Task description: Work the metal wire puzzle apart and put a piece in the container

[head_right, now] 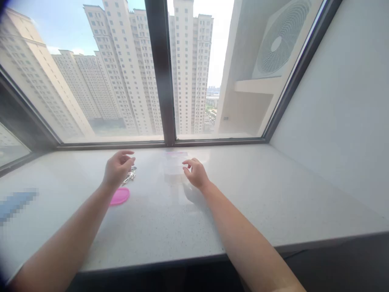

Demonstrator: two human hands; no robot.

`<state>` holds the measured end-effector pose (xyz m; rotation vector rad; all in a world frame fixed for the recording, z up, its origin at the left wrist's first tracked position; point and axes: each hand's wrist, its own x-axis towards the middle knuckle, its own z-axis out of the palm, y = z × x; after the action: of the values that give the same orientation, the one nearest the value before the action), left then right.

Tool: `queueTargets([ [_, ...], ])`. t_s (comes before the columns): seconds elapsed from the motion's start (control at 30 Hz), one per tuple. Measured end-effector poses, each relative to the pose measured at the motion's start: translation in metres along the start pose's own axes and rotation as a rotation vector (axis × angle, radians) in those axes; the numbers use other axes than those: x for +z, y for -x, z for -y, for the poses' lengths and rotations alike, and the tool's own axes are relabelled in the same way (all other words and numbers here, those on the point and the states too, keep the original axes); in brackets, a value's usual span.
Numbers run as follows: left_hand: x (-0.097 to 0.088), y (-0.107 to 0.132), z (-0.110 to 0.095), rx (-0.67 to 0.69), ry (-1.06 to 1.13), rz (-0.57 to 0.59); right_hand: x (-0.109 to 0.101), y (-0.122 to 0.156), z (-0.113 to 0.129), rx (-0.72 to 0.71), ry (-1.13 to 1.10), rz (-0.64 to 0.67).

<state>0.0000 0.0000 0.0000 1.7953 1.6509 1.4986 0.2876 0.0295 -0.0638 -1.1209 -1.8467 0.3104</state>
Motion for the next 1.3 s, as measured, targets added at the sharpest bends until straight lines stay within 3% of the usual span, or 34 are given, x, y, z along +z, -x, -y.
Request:
queueTargets([
  [0.13,-0.036,-0.015,0.007,0.038,-0.245,0.089,-0.004,0.002,0.008,-0.039,-0.051,-0.016],
  [0.27,-0.07,-0.017,0.024,0.014,-0.574,0.336,-0.005,0.003,0.012,-0.034,-0.058,-0.007],
  [0.47,-0.102,-0.017,0.055,-0.155,-0.823,0.511,-0.003,0.002,0.009,-0.013,-0.063,0.015],
  [0.57,-0.11,-0.019,0.066,-0.304,-0.887,0.662,-0.003,0.003,0.008,-0.023,-0.072,0.019],
  [0.7,-0.112,-0.017,0.073,-0.521,-0.891,0.797,-0.003,0.003,0.007,-0.022,-0.068,0.017],
  [0.8,-0.108,-0.013,0.077,-0.558,-0.8,0.807,-0.004,0.003,0.006,0.004,-0.059,0.028],
  [1.0,-0.105,-0.012,0.08,-0.49,-0.735,0.819,-0.005,0.003,0.006,0.01,-0.08,0.029],
  [1.13,-0.102,-0.01,0.059,-0.419,-0.608,0.818,-0.003,0.004,0.008,0.023,-0.088,0.049],
  [1.2,-0.093,-0.006,0.045,-0.385,-0.564,0.827,-0.002,0.006,0.01,0.045,-0.111,0.116],
  [1.3,-0.069,0.006,0.031,-0.34,-0.522,0.821,0.001,0.01,0.015,0.068,-0.178,0.334],
])
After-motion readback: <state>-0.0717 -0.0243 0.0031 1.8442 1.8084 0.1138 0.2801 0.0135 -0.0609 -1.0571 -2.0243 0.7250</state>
